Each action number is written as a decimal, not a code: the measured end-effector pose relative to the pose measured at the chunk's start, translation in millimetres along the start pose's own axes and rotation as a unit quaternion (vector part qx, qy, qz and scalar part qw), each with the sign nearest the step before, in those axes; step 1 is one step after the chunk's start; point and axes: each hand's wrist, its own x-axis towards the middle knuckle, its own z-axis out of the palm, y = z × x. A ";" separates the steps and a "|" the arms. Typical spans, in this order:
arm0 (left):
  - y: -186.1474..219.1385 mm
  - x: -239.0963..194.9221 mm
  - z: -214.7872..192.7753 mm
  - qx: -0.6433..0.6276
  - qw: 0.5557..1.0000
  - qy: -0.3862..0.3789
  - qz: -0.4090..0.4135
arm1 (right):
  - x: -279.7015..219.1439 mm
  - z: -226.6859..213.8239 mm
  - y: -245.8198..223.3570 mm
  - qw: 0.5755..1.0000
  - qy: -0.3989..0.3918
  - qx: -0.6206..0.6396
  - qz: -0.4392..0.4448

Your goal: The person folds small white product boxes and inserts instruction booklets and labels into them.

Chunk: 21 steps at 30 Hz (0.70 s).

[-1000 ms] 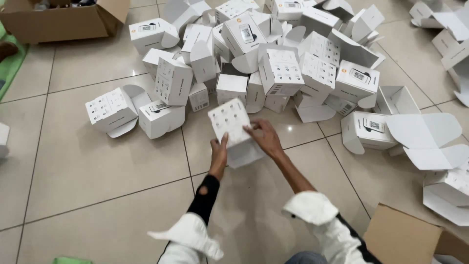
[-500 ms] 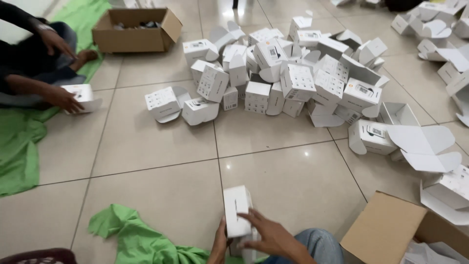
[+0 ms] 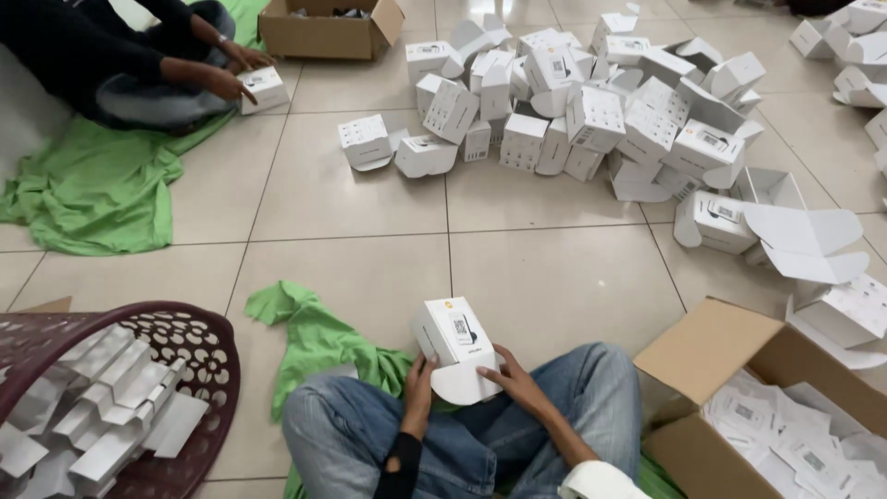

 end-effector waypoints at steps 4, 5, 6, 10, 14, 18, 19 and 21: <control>-35.2 37.1 -9.7 0.200 0.951 0.119 0.203 | -9.0 -4.1 0.4 1.000 0.016 -0.004 0.005; -25.4 31.3 -4.9 0.218 0.949 0.130 0.189 | -15.2 -7.1 -13.4 0.999 0.025 0.036 0.007; -20.3 19.0 -4.6 0.239 0.946 0.141 0.168 | -27.5 -5.7 -22.4 0.996 0.033 0.078 0.015; 15.4 -3.4 7.3 0.142 0.975 0.104 0.137 | -43.1 -11.9 -35.7 0.993 0.065 0.099 0.022; 28.3 2.5 1.2 0.112 0.983 0.051 0.133 | -39.1 -29.3 -57.9 0.984 0.105 0.117 -0.081; 132.2 -29.1 18.9 -0.068 0.986 -0.053 0.143 | -46.6 -37.9 -150.8 0.939 0.076 0.108 -0.319; 142.8 -24.0 18.8 -0.068 0.986 -0.048 0.141 | -44.1 -36.5 -166.1 0.940 0.072 0.109 -0.316; 162.5 -14.3 19.6 -0.143 0.957 -0.115 0.223 | -41.4 -34.6 -194.5 0.899 0.103 0.121 -0.408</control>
